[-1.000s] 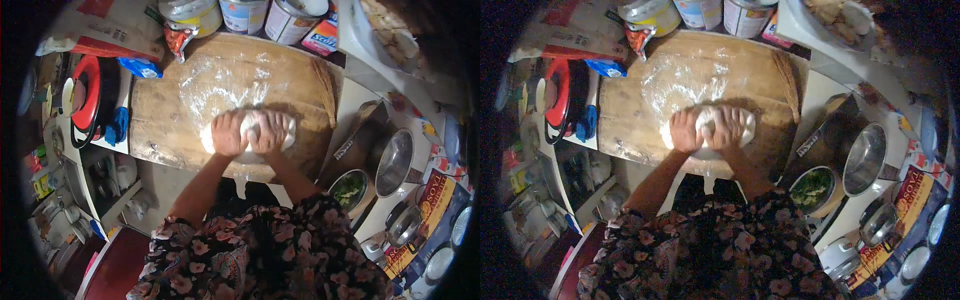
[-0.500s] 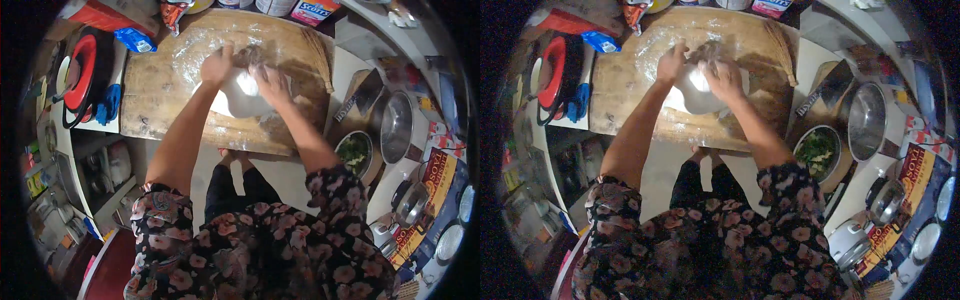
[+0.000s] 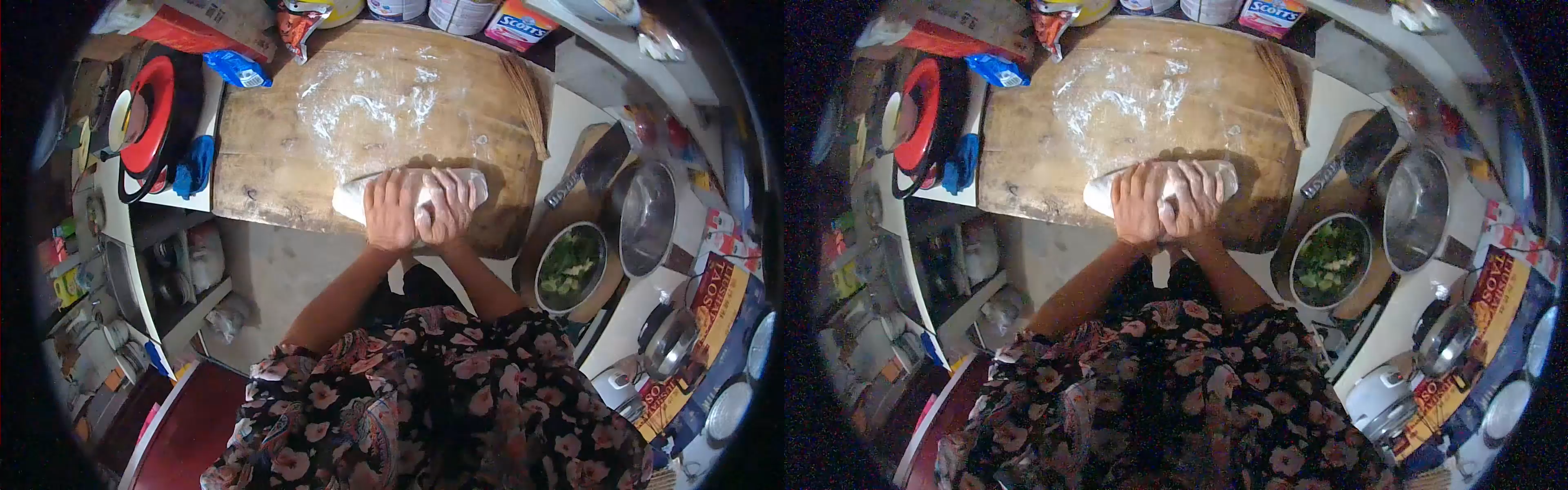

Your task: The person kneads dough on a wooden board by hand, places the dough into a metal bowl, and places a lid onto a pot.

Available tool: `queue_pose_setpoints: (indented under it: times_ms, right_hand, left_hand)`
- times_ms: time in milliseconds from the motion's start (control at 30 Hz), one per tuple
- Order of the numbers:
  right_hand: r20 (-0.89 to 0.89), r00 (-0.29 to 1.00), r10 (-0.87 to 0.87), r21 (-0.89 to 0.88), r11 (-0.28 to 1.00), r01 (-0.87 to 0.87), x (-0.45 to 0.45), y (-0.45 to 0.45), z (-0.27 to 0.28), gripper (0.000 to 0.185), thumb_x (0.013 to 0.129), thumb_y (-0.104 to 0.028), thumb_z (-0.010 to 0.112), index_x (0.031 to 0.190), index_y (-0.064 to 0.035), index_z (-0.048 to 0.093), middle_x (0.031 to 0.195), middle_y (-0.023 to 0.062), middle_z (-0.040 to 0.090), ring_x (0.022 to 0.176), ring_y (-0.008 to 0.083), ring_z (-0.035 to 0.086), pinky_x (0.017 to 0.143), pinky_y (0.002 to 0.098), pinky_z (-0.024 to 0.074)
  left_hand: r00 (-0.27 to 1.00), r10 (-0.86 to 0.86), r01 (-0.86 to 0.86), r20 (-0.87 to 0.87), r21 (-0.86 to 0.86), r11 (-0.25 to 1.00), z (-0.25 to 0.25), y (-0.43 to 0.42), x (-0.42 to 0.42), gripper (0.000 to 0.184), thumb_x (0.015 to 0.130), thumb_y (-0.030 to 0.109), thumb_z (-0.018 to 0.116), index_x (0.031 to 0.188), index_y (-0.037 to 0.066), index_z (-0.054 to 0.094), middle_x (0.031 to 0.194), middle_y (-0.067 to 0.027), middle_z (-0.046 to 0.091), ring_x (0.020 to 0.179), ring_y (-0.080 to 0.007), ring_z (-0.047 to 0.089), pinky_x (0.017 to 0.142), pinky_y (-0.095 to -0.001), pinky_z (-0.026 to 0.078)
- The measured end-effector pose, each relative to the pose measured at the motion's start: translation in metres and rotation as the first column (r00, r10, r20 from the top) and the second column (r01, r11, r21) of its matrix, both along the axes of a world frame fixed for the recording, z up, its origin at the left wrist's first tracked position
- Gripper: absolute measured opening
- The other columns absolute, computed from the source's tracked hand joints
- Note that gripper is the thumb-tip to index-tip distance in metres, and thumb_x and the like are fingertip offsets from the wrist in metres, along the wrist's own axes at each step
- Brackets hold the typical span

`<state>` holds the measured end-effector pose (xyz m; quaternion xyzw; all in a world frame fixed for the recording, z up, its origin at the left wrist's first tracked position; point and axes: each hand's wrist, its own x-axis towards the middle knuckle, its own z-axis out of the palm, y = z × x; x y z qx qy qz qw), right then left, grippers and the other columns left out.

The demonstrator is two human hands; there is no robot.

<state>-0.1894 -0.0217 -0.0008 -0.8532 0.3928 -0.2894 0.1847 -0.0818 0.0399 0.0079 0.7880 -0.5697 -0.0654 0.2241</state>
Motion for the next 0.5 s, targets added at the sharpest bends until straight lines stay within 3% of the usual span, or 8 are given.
queue_pose_setpoints:
  times_ms: [67,167,300,367,433,500]
  right_hand:
    - [0.049,0.998,0.025,-0.091,0.996,-0.021,0.002,-0.005,-0.016,0.058,0.088,-0.051,0.034,0.114,-0.0046,0.057,0.122,0.0169,0.055,0.115,0.0351,0.05,0.103,0.0544,0.0233]
    - [0.006,0.999,0.036,-0.056,0.998,-0.036,0.011,-0.02,-0.013,0.058,0.089,-0.051,0.033,0.113,-0.0047,0.057,0.121,0.0162,0.055,0.114,0.0347,0.051,0.103,0.0542,0.0243]
    - [0.028,0.998,0.051,-0.029,0.998,-0.05,0.033,-0.059,-0.009,0.054,0.086,-0.049,0.042,0.112,-0.0045,0.057,0.116,0.0164,0.057,0.109,0.0352,0.053,0.1,0.0514,0.0303]
    - [0.063,0.996,0.064,-0.093,0.994,-0.058,0.044,-0.08,-0.013,0.051,0.082,-0.048,0.049,0.108,-0.005,0.059,0.101,0.0156,0.06,0.096,0.0353,0.055,0.09,0.05,0.0362]
    - [-0.079,0.997,0.02,0.013,1.0,-0.019,0.054,-0.093,-0.01,0.044,0.08,-0.037,0.052,0.11,-0.0066,0.058,0.102,0.0157,0.059,0.096,0.0345,0.054,0.089,0.049,0.037]
    - [-0.041,0.999,-0.01,0.013,1.0,0.011,0.062,-0.103,-0.013,0.042,0.079,-0.035,0.055,0.11,-0.0066,0.058,0.101,0.0164,0.059,0.096,0.0347,0.054,0.087,0.0469,0.0386]
  left_hand:
    - [1.0,0.012,-0.012,0.011,0.019,1.0,-0.008,0.001,0.001,0.053,0.078,0.034,0.055,0.125,0.011,0.051,0.131,-0.0124,0.047,0.124,-0.0317,0.04,0.104,-0.052,0.025]
    - [1.0,0.009,-0.008,-0.011,0.03,1.0,-0.012,-0.014,0.011,0.054,0.078,0.037,0.056,0.126,0.012,0.051,0.13,-0.0123,0.047,0.123,-0.0322,0.041,0.104,-0.0512,0.025]
    - [1.0,0.026,-0.026,-0.013,0.019,0.999,-0.014,-0.051,0.032,0.052,0.079,0.039,0.055,0.125,0.014,0.052,0.125,-0.0127,0.05,0.119,-0.0325,0.044,0.101,-0.0499,0.029]
    - [0.999,0.018,-0.02,-0.045,-0.029,0.999,-0.018,-0.072,0.046,0.05,0.08,0.039,0.053,0.123,0.014,0.053,0.121,-0.0136,0.053,0.114,-0.0334,0.047,0.099,-0.049,0.032]
    - [0.998,0.057,-0.058,-0.002,-0.013,0.998,-0.031,-0.09,0.06,0.056,0.077,0.044,0.052,0.122,0.012,0.052,0.118,-0.0134,0.053,0.11,-0.0325,0.048,0.1,-0.0498,0.03]
    - [0.992,0.126,-0.126,-0.003,-0.096,0.987,-0.03,-0.102,0.063,0.053,0.077,0.045,0.051,0.119,0.012,0.053,0.117,-0.0142,0.053,0.111,-0.0341,0.048,0.1,-0.05,0.031]
